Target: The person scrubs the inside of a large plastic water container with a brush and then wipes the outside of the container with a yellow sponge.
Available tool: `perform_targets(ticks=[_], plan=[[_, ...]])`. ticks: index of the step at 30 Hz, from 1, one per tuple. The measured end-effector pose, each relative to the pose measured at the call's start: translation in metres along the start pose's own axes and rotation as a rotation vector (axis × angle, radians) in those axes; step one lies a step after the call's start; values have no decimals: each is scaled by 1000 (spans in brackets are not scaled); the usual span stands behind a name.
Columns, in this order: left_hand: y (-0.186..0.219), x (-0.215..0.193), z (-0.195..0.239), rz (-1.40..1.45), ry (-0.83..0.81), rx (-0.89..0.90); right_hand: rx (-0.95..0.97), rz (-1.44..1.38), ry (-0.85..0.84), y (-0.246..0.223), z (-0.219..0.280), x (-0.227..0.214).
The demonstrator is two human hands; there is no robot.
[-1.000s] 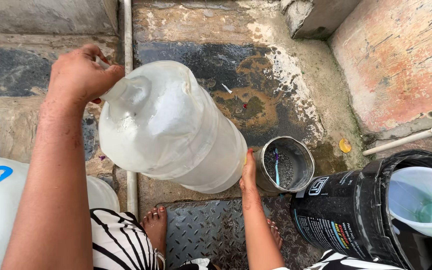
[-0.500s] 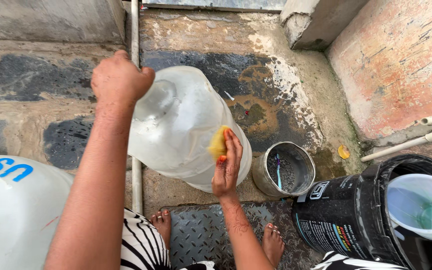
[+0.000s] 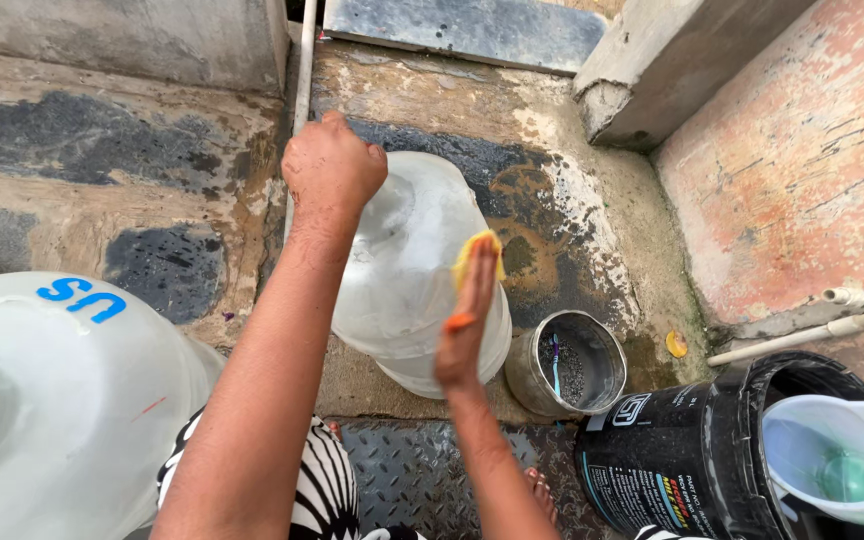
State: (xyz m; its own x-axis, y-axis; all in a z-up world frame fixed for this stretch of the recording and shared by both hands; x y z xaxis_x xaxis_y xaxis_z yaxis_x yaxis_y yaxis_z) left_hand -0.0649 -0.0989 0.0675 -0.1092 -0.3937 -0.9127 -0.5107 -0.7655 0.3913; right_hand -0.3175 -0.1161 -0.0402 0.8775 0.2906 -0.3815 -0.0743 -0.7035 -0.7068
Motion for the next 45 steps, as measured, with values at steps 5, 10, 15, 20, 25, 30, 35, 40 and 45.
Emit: perform_targets(ticks=[5, 10, 15, 20, 25, 30, 35, 40, 45], plan=[[-14, -3, -2, 47, 20, 5, -119, 325, -293, -62, 59, 24], [-7, 2, 2, 77, -55, 135, -57, 436, -205, -22, 28, 7], [-13, 3, 6, 128, -6, 92, -381, 433, -324, -31, 71, 19], [-13, 5, 5, 183, -17, 110, -619, 519, -389, 4, 37, -4], [7, 7, 12, 223, 60, 156, -390, 482, -399, -2, -61, -25], [34, 17, 21, 296, 134, 128, -332, 579, -506, -38, -69, -4], [57, 31, 14, 306, 156, 128, -529, 859, -763, -15, 69, 55], [82, 37, 11, 234, 131, 373, -565, 690, -197, 29, 81, 7], [94, 41, 15, 282, 116, 316, -324, 359, -41, 29, 71, -22]])
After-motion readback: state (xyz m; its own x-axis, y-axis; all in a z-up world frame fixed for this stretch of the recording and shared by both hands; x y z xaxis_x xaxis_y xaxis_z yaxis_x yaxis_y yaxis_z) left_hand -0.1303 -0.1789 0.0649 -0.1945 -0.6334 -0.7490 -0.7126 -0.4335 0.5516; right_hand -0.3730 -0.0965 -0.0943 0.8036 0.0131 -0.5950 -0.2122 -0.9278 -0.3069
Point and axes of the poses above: each hand's wrist, its own z-axis away from the middle knuckle, its own x-axis out of the palm, y = z × x, the point moved 5 cm from there along -z, towards the middle knuckle, and after that the axes turned 4 degrees about -z, right-handed, at the moved point
